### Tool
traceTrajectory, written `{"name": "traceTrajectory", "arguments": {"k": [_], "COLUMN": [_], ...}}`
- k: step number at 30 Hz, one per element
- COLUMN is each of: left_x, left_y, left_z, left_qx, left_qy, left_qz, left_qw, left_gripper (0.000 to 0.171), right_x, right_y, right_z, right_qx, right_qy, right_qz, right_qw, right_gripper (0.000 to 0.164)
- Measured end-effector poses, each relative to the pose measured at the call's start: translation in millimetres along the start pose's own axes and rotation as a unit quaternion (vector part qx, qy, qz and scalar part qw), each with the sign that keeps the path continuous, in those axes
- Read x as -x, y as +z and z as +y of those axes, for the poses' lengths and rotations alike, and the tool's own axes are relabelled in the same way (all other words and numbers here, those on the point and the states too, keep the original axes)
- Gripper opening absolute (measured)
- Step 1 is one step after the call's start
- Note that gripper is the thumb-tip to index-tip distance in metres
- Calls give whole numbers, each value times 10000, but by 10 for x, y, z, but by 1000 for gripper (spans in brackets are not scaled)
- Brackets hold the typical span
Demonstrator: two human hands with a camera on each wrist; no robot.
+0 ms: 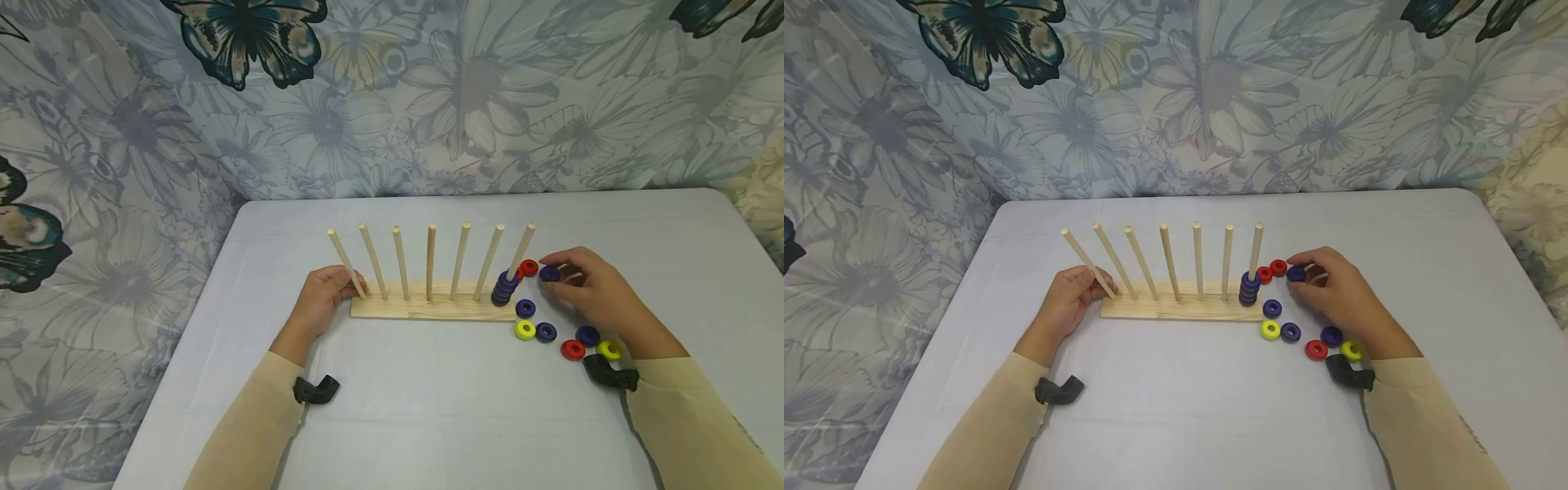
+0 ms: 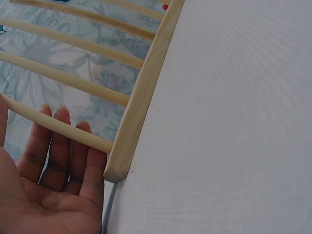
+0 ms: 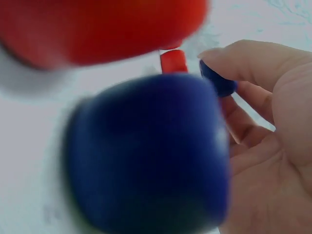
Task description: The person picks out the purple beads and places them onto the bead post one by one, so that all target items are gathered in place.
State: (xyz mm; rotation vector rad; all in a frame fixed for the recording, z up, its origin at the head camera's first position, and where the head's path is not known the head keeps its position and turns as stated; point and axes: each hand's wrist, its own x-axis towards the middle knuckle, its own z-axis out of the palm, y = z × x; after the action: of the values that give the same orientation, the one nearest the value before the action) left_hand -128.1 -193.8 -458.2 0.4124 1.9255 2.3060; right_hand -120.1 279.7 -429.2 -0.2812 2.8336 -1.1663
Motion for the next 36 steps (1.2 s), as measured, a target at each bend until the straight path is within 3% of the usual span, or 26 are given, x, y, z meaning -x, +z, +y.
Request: {"name": "traceTrajectory", "arguments": {"k": [9,25,36], "left_x": [-4,-3,1], "left_y": [-5,2,7], "left_z": [-8,-1,-3], "left_qx": [81,7,12], "left_qy": [-8,6,-29], "left_qz": [1,-37,10], "left_qw": [10000,10000,10000], "left_gripper": [53,55,54], "right_x": [29,91,163], "right_y": [-81,-124,-169], "right_z": [-91,-320,-571], "right_qx": [-165,-459,-635], "right_qy": [-496,-961,-1712], "right_qz": [475,812,1279], "right_qw": [9975,9910,9748], "right_gripper": [35,39,43]}}
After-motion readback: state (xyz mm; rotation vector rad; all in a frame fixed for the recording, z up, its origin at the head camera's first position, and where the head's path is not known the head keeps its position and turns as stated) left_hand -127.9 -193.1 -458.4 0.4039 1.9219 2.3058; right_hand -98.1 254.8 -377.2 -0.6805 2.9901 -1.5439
